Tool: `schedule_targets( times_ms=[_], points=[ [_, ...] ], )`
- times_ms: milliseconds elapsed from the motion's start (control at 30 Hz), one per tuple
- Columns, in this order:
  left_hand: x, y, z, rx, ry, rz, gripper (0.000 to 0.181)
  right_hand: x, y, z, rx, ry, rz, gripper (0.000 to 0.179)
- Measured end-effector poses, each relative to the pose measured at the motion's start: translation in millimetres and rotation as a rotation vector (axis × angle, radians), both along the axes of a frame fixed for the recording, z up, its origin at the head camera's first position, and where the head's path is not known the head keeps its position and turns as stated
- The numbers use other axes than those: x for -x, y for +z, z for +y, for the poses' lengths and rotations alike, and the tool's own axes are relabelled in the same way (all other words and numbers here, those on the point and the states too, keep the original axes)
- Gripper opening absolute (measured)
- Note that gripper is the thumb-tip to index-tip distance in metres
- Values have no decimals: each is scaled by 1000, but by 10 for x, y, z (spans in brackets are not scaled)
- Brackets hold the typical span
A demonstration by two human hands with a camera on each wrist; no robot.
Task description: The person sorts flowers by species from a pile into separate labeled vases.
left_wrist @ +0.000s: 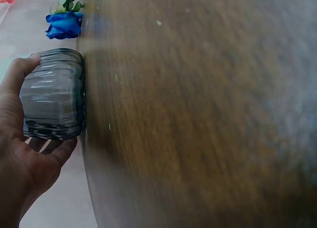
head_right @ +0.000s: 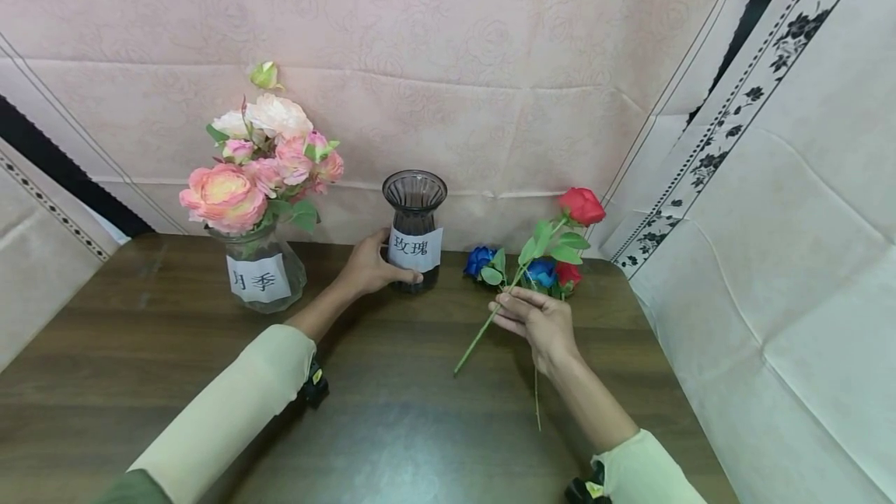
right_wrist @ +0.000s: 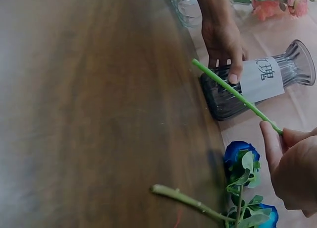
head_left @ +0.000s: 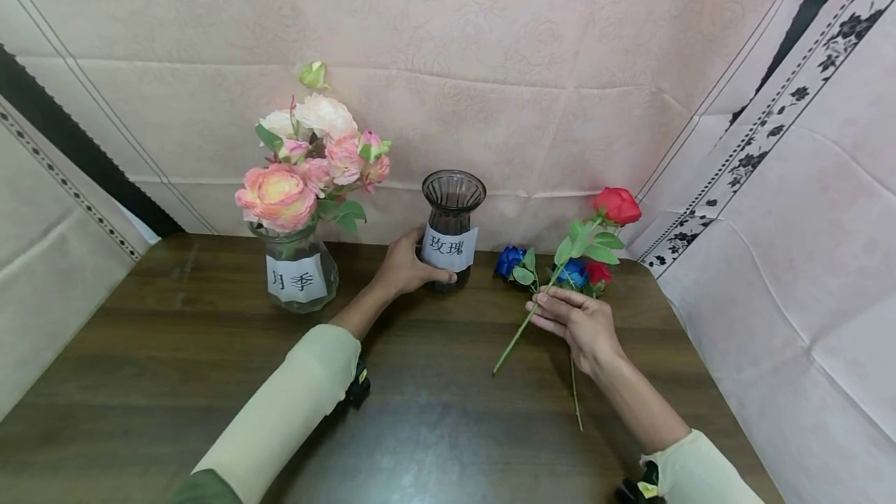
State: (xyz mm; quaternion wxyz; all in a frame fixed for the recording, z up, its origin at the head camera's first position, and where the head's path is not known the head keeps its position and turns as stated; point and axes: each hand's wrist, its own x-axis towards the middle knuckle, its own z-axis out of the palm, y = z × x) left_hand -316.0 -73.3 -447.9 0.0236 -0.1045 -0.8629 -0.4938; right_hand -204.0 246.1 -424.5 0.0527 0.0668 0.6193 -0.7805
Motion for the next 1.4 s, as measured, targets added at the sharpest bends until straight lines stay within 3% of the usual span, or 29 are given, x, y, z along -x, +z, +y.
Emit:
schedule_targets(
  times_ms=[267,533,967,1400],
  points=[
    [5,1,2,-8,-9,13,109,152,91,-51,64,-113,81,20],
    [-12,-17,1,-32,-37,46,99,282,254,-82,140,-224,161,6],
    [-3,-19,-13,-15,-34,53,97,455,606,-150,295,-329,297,6],
    [9,-19,-22,-22,-38,46,98,552,922,-245,488,-359,342,16]
  ],
)
